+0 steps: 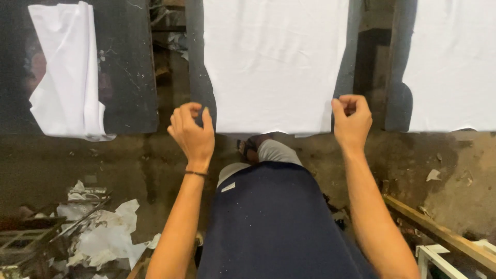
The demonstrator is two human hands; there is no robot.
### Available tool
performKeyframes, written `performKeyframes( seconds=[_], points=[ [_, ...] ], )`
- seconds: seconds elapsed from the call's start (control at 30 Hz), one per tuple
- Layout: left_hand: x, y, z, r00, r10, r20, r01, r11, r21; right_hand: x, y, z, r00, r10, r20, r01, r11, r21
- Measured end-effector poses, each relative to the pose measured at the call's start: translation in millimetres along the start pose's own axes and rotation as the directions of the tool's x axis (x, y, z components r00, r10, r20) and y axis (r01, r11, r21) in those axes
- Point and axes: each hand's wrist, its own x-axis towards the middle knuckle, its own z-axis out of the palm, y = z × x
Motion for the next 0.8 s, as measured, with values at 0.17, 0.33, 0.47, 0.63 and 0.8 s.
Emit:
performKeyframes(
  seconds=[0.17, 0.33, 0.47, 0.63, 0.8],
  points=[
    [63, 14, 37, 0.999, 0.010, 0.046, -0.013, 0.997, 0.080, 56, -23, 21, 0.988, 0.152, 0.019, -0.150, 0.985, -0.090],
    [79, 26, 50, 0.986, -0.041, 0.162, 0.027, 0.996, 0.087, 66, -30, 25, 0.986, 0.155, 0.064, -0.145, 0.981, -0.130],
    [79, 39, 42, 0.981, -0.069, 0.181, 0.081, 0.995, -0.063, 62, -41, 18, 0.984, 0.172, 0.038, -0.173, 0.983, 0.052],
    [81, 33, 43, 0.960, -0.197, 0.202, 0.227, 0.963, -0.144, 66, -35, 13, 0.991, 0.125, 0.041, -0.130, 0.980, 0.149],
    [83, 24, 38, 0.933, -0.323, 0.160, 0.355, 0.900, -0.253, 73, -26, 1, 0.998, 0.058, 0.034, -0.060, 0.995, 0.074]
  ],
)
